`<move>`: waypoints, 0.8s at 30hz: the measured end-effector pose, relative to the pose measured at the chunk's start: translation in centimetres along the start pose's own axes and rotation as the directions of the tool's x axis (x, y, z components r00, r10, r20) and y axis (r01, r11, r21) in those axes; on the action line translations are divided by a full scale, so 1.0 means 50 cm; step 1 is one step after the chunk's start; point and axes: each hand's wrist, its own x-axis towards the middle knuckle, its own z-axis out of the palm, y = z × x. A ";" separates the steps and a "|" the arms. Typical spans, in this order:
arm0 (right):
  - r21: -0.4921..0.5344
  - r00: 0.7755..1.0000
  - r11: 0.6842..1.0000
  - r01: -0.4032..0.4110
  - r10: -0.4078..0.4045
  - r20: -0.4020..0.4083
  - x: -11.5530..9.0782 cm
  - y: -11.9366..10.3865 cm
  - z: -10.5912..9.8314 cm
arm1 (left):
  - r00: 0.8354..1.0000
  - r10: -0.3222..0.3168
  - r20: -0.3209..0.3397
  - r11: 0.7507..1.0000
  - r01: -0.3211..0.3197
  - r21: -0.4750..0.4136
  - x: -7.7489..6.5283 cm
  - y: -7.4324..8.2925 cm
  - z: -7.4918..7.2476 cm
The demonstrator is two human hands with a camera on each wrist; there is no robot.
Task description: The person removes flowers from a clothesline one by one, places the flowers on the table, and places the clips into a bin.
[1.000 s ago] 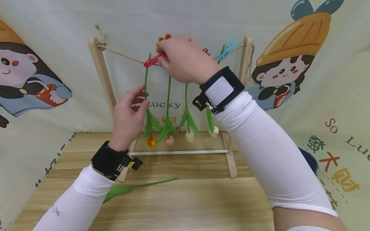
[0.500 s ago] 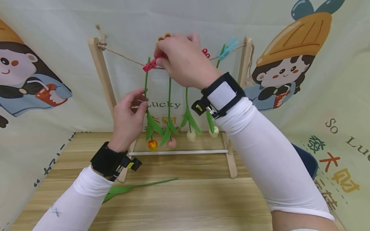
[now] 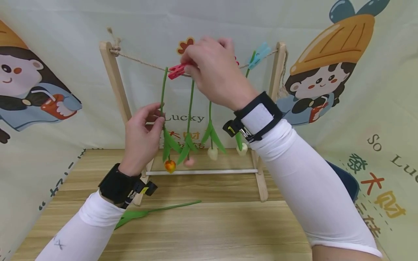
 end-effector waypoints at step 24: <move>0.107 0.955 0.994 -0.016 0.047 -0.292 -0.253 0.053 0.009 | 0.993 0.115 0.041 0.990 -0.118 0.072 -0.108 0.034 -0.105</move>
